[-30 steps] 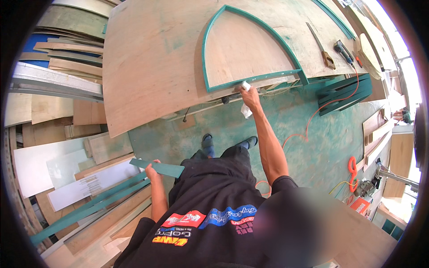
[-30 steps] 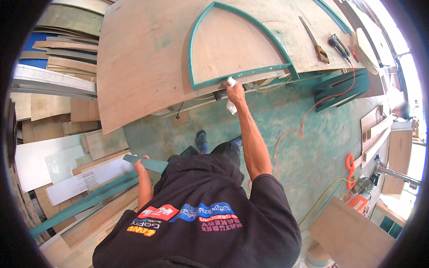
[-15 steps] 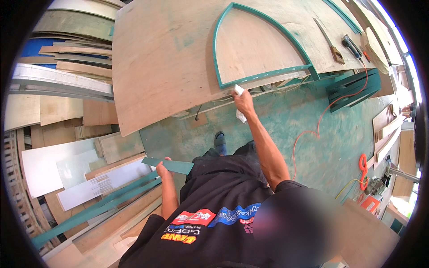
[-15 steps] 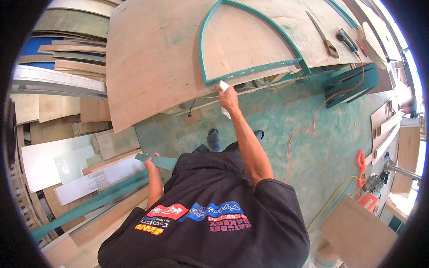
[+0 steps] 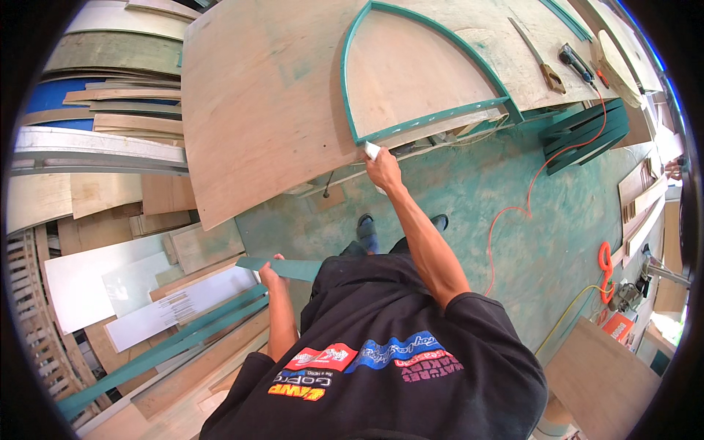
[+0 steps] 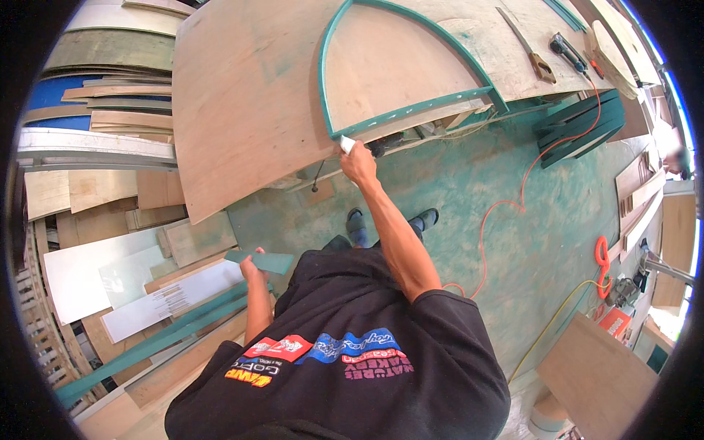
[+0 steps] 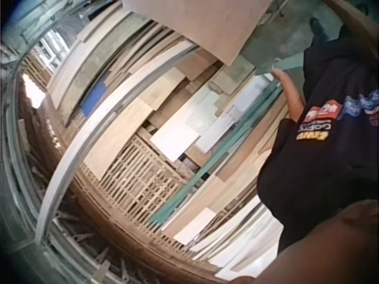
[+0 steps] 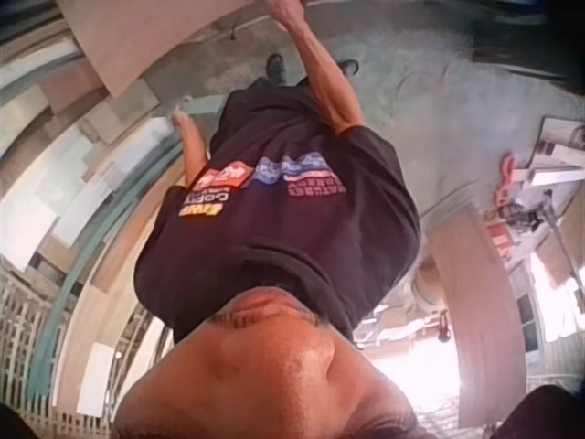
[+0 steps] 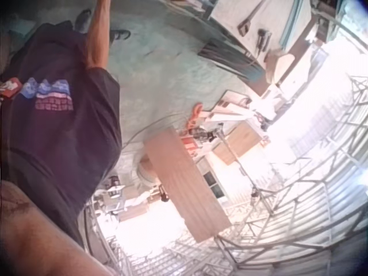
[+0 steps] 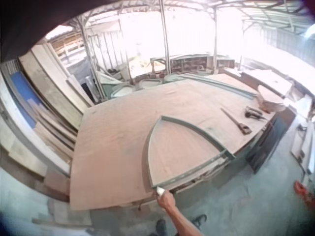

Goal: The person constructs a curved wooden furniture component by sawing a strip of wood to length, aligning it with a curved frame, wiping surfaces with a cloth, and securing it to the frame using a pneumatic nail gun.

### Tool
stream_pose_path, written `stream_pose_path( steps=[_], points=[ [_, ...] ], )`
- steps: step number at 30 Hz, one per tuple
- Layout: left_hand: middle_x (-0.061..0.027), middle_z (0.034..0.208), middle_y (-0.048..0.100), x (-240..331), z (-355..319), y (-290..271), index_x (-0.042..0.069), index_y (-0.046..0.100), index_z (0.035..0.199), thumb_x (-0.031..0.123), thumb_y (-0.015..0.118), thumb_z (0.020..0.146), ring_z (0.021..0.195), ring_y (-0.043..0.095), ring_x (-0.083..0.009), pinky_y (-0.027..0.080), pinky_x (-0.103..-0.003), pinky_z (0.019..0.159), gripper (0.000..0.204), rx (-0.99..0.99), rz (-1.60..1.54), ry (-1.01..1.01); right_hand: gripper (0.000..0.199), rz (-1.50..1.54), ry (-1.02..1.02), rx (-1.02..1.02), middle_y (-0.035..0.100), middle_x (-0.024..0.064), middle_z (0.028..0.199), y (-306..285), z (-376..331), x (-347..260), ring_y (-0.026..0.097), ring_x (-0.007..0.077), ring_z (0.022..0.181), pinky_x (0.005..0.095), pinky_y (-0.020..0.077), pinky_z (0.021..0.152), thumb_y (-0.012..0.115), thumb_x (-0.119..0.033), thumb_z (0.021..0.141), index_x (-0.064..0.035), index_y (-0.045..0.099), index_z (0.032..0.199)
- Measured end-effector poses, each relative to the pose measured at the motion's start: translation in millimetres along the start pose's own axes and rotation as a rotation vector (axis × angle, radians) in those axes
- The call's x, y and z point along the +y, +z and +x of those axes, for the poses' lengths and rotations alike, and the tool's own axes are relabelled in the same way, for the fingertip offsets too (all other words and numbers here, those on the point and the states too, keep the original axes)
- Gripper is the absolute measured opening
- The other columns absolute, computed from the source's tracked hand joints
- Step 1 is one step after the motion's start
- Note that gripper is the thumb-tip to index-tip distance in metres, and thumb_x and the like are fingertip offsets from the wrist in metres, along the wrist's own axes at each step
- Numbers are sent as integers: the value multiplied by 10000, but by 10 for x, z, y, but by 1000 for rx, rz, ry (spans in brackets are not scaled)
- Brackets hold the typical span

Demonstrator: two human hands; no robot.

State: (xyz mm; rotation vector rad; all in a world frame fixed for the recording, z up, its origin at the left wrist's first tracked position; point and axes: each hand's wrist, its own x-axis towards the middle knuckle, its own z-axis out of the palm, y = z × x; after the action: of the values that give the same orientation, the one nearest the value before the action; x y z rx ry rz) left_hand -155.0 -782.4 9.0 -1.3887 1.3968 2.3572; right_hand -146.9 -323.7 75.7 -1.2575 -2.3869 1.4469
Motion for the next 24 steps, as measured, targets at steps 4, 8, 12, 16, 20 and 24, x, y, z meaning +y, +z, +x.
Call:
stream_pose_path(
  steps=[4,8,12,16,20,24],
  points=[
    [-230,1082,584,-142,-414,530,-67,387,1331,190,361,1033,878,656,-348,620,-460,811,394,132,-27,9,517,102,-114,41,717,253,964,-329,-73,416,715,407,942,467,543,794,776,-422,907,61,627,1018],
    [-186,1012,615,-399,-915,1093,-26,394,1360,340,352,1048,826,652,-323,581,-443,742,483,216,26,76,389,381,-37,22,627,37,864,-933,-158,918,576,162,791,347,475,705,787,-368,924,-14,642,998],
    [-150,997,622,-694,-1294,1619,11,414,1384,437,364,1040,800,631,-306,525,-457,714,550,187,21,166,239,787,240,20,564,-61,858,-1807,-346,1425,498,69,750,273,397,649,776,-292,932,-104,664,1029],
    [-146,1007,619,-970,-1826,2293,13,429,1378,447,369,1039,808,620,-297,516,-466,763,554,160,43,280,319,1125,315,99,595,-6,975,-2862,-308,2075,558,136,884,320,452,773,676,-250,925,-66,632,1181],
    [-144,1065,624,-1224,-2158,2815,10,400,1424,450,361,1043,860,628,-288,504,-475,782,583,153,83,312,330,1181,98,166,618,38,1009,-4098,160,1818,614,199,928,348,503,843,567,-190,957,-69,604,1262],
    [-146,1125,627,-1635,-2132,3008,16,364,1478,451,351,1048,884,633,-283,494,-483,788,611,160,126,261,438,334,-275,483,675,133,1180,-5127,1015,1510,669,263,1023,365,533,904,613,-155,988,-22,542,1399]
  ],
)
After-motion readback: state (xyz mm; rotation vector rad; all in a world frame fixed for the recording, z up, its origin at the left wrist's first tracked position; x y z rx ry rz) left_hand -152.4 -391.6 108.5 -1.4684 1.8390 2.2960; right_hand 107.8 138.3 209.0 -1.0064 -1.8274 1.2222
